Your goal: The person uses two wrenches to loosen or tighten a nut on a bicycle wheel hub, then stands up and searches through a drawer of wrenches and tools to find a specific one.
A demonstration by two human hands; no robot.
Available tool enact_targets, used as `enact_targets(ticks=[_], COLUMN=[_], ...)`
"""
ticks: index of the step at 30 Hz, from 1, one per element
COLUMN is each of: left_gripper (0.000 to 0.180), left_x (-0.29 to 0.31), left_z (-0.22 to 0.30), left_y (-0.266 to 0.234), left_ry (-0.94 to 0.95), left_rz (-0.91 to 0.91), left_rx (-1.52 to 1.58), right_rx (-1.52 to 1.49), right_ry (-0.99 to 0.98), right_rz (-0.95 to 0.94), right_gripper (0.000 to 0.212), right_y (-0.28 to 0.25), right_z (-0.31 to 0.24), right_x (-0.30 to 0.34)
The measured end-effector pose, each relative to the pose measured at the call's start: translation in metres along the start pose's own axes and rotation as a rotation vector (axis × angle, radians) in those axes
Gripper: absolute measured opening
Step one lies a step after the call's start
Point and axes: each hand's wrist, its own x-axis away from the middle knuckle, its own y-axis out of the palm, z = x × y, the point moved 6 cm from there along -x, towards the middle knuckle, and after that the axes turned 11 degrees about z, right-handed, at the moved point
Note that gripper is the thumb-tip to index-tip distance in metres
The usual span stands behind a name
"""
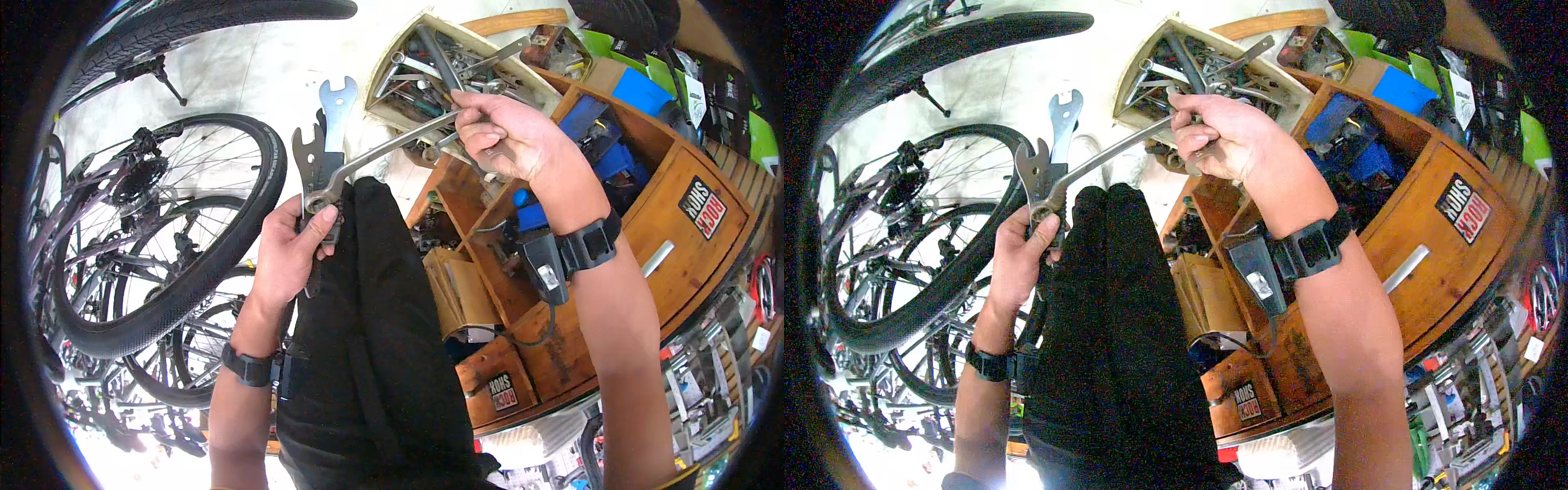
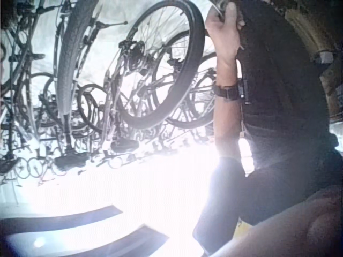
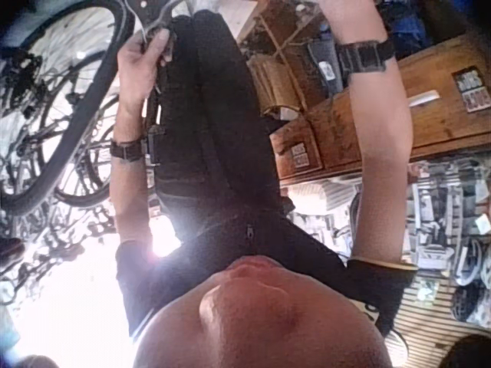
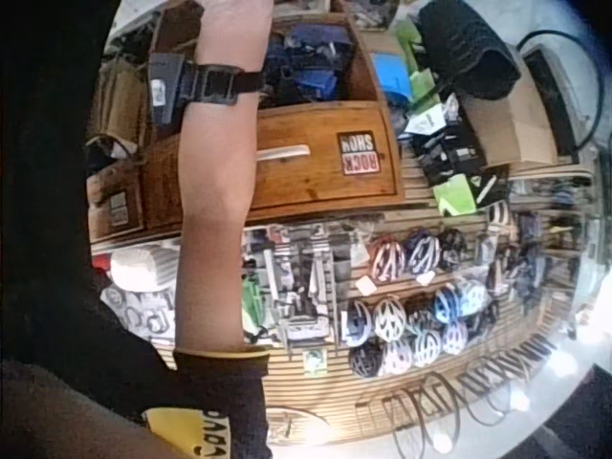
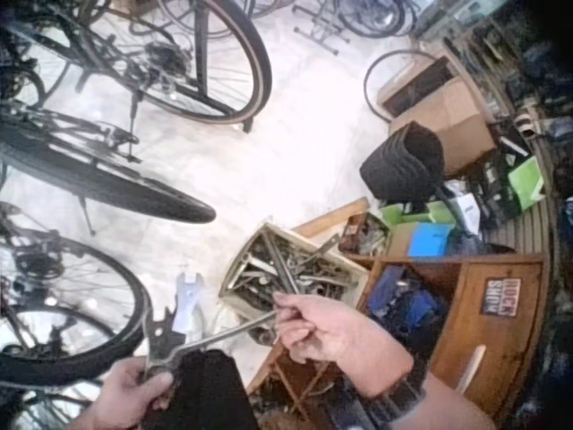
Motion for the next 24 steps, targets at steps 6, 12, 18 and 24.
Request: enact_targets(ticks=[6, 12, 18, 24], left_gripper=[0.023, 0.024, 0.025, 0.028], left_x=[-0.006, -0.004, -0.005, -0.013], left_z=[-0.001, -0.011, -0.011, -0.015], left_y=[0.002, 0.004, 0.004, -0.006], left_ry=[-0.049, -0.149, -0.163, -0.103], left_rz=[-0.033, -0.077, -0.079, -0.006], left_rx=[0.074, 0.193, 0.219, 0.015], right_rx=[0.064, 0.095, 0.106, 0.059], right_ry=[-0.149, -0.28, -0.316, -0.423], right_rz=[0.07, 0.199, 0.226, 0.163], right_gripper=[0.015, 0.021, 0.022, 0.02], right_y=[-0.005, 0.002, 0.006, -0.021], right_z=[0.0, 0.001, 0.003, -0.031], right_x=[-0.001, 0.001, -0.001, 0.001])
